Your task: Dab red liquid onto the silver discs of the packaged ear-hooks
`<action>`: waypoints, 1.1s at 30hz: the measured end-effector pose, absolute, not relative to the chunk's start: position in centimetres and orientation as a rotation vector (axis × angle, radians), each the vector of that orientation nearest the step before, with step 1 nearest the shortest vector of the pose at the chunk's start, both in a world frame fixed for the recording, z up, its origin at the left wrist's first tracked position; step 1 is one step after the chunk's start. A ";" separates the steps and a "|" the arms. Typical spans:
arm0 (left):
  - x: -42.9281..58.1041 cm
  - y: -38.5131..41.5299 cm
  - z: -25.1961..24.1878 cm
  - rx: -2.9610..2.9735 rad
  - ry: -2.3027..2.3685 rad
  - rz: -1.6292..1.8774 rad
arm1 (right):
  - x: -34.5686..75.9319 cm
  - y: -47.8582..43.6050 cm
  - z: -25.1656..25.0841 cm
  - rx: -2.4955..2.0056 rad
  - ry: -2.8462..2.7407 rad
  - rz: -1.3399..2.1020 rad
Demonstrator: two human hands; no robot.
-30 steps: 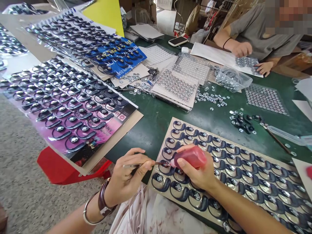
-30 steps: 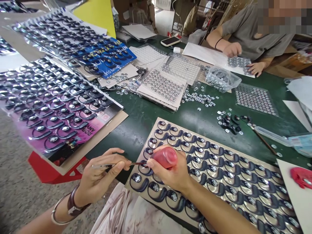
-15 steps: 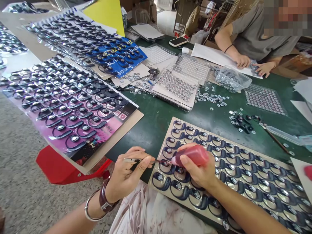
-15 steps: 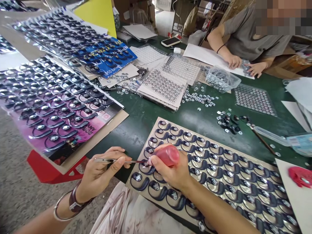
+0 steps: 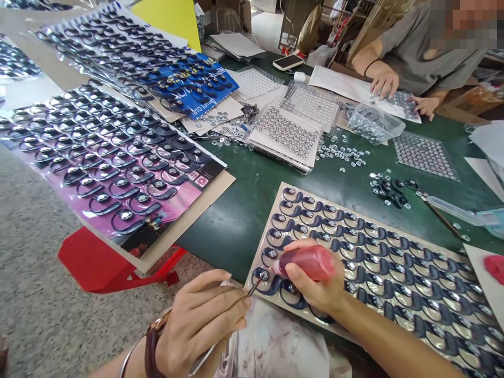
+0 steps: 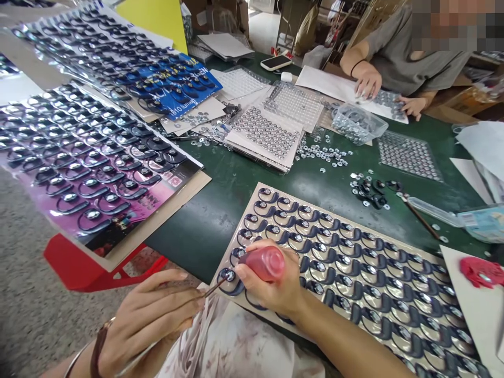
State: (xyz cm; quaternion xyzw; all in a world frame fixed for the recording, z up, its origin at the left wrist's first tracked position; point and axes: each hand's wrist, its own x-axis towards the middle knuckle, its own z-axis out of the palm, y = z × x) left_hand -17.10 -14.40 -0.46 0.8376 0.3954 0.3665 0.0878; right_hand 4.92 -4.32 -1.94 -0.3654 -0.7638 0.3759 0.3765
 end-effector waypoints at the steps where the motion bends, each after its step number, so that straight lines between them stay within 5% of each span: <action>1: -17.0 -14.4 -0.5 2.508 1.170 1.080 | 4.8 -4.3 -2.0 -0.921 -1.979 0.939; 33: -16.3 -14.1 0.5 2.584 1.211 0.979 | 4.5 -3.8 -1.4 -0.963 -1.992 0.736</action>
